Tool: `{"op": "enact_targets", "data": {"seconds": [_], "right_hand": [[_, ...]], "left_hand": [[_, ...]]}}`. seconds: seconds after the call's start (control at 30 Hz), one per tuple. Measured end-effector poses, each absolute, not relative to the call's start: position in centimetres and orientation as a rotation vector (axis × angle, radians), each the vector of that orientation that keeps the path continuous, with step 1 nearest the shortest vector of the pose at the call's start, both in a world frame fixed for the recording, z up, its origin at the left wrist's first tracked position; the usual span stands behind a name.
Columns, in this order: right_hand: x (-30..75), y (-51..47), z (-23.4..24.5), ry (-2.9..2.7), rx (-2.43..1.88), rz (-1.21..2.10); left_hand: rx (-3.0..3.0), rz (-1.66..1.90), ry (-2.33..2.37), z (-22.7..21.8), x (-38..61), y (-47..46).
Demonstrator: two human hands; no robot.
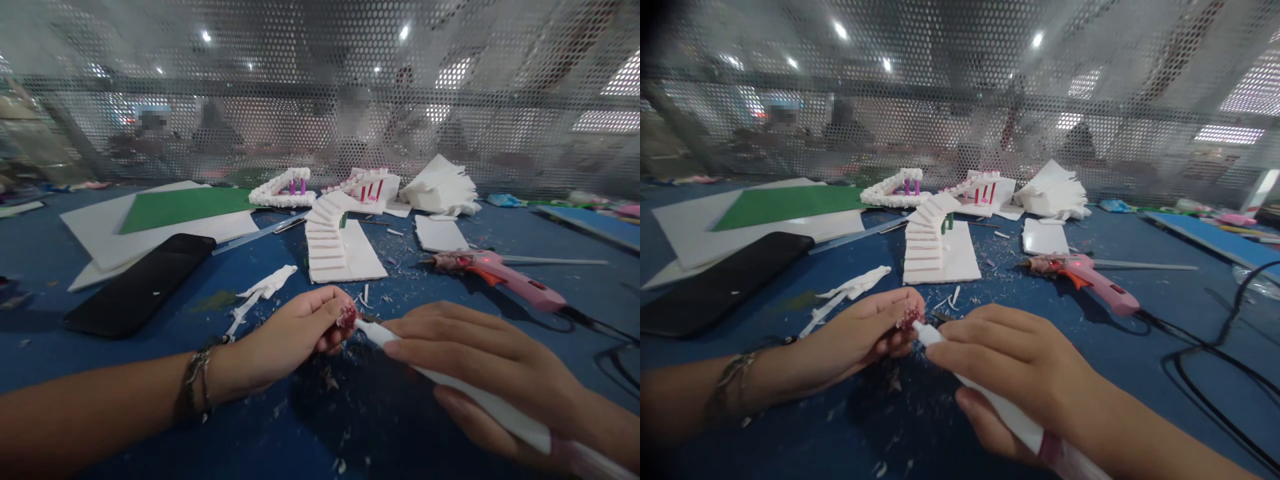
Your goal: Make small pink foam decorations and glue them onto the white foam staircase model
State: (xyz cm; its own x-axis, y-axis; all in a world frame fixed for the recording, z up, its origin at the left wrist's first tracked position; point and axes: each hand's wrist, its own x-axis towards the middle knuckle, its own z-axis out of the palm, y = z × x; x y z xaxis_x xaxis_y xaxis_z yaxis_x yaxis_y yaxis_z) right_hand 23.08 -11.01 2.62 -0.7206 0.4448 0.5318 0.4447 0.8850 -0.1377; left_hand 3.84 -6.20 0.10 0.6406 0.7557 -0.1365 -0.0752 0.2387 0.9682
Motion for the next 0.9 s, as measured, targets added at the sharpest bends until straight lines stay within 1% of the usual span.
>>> {"op": "enact_targets", "data": {"seconds": [0.23, 0.4, 0.57, 0.9], "right_hand": [[22.95, -11.1, 2.85, -2.503, -0.621, 0.01], [22.8, -11.23, 2.85, -2.498, -0.657, -0.094], [22.75, -11.22, 2.93, -2.49, -0.648, -0.122], [22.92, -11.31, 2.87, -2.519, -0.647, -0.05]], "left_hand": [[1.2, 0.634, 0.689, 0.06, 3.81, -6.18], [1.193, 0.638, 0.693, 0.12, 3.81, -6.24], [1.172, 0.648, 0.681, 0.19, 3.83, -6.27], [1.148, 0.646, 0.669, 0.19, 3.87, -6.23]]}}
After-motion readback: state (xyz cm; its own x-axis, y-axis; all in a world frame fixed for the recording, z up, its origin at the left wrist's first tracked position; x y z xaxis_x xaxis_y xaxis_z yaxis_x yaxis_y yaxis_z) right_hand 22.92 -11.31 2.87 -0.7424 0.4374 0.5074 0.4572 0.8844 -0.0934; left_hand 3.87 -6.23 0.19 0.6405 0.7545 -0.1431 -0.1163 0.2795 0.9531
